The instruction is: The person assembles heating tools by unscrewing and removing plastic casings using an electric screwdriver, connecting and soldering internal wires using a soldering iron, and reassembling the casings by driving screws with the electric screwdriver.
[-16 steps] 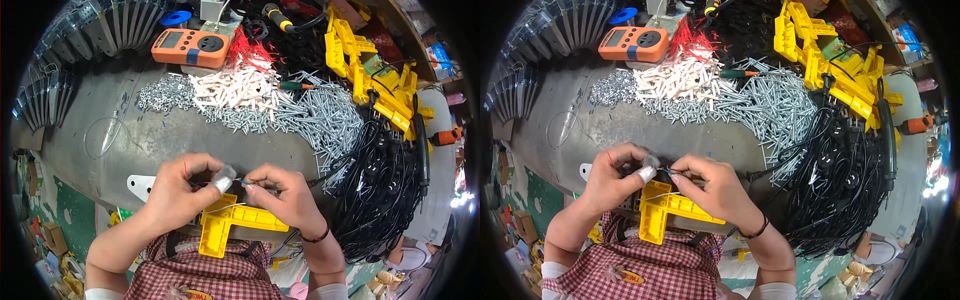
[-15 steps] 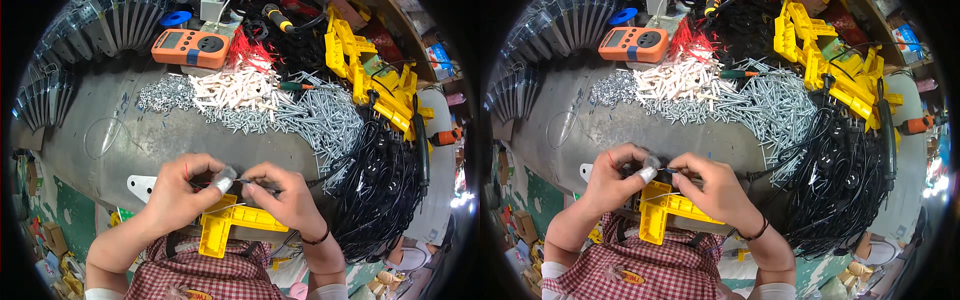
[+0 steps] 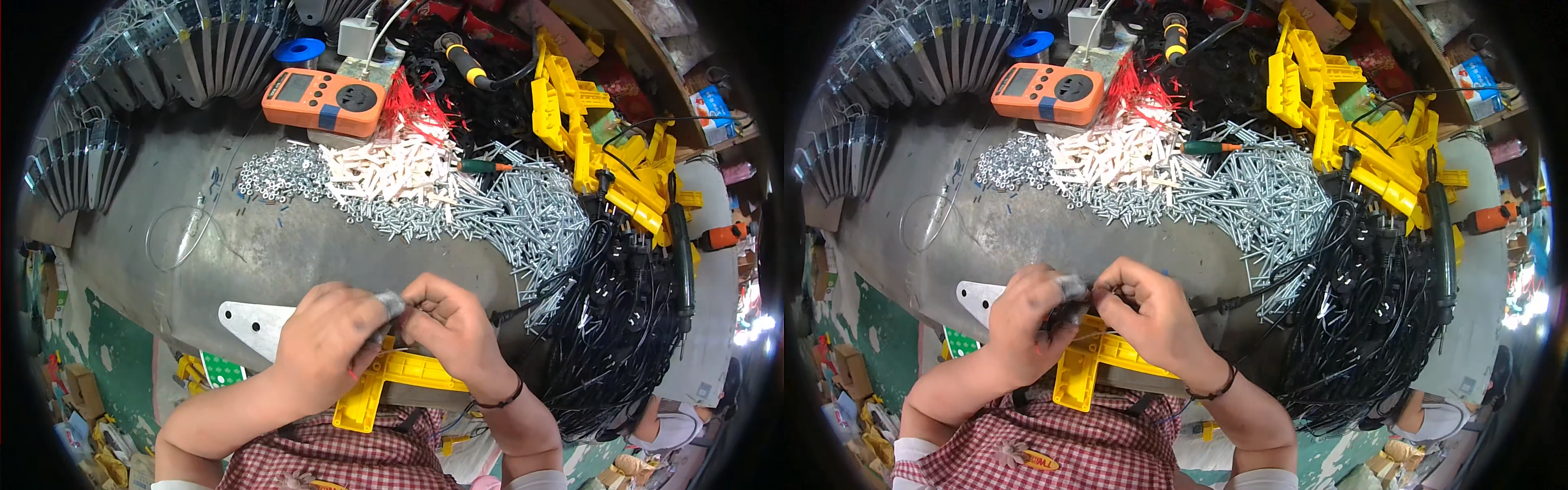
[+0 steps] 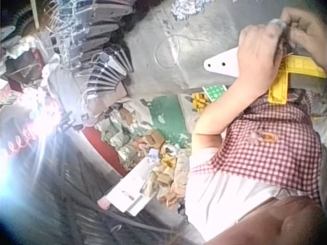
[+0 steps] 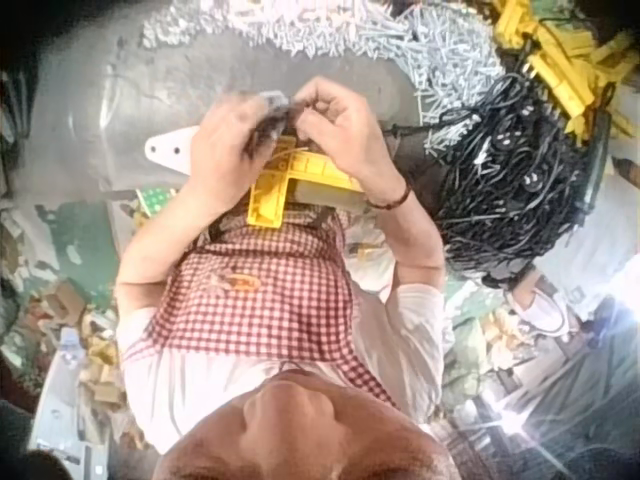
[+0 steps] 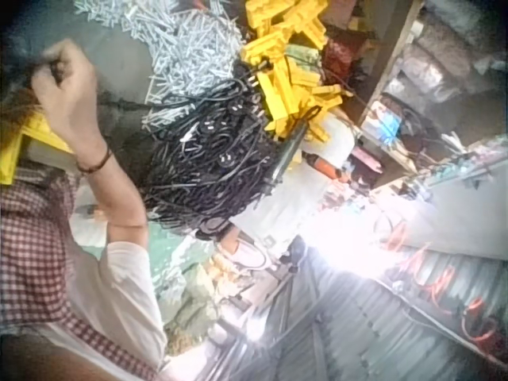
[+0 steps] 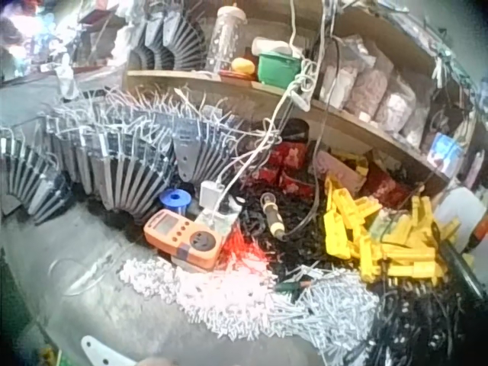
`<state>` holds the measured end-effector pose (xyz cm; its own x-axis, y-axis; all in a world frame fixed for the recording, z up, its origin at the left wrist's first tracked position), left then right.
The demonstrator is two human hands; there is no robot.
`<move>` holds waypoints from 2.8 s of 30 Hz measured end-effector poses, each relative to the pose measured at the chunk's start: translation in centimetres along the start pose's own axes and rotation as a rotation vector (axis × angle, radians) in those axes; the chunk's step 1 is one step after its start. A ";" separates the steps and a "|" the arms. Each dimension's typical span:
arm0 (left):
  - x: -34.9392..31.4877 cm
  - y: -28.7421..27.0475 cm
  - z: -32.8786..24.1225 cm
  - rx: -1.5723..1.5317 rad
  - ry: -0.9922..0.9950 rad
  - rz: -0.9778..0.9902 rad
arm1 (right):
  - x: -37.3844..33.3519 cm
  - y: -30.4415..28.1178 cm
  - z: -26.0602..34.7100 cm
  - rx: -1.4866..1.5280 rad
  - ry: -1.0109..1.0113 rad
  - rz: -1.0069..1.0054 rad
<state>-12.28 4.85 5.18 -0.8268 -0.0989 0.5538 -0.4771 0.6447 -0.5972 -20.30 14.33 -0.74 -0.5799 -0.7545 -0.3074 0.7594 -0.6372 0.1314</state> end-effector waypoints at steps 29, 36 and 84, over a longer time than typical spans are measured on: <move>1.0 0.6 1.2 0.001 -0.004 0.224 | 1.0 0.0 1.6 -0.331 -0.132 0.115; 0.1 1.3 4.5 -0.323 -0.397 0.132 | -0.4 0.7 5.2 -0.853 -0.510 -0.044; 0.0 -0.1 -0.2 0.111 -0.021 0.159 | -2.0 0.2 3.3 -0.599 -0.027 -0.007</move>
<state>-12.15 4.95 5.34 -0.9000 -0.0186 0.4355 -0.3685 0.5664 -0.7372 -19.95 15.19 3.06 -0.5865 -0.7597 -0.2809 0.7853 -0.4485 -0.4267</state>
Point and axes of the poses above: each hand's wrist, its own x-axis towards the middle knuckle, its own y-axis out of the palm, z = x × y, the point moved 8 cm from there along x, towards the middle knuckle, and after that the axes turned 3 degrees about x, right-handed, at the moved point
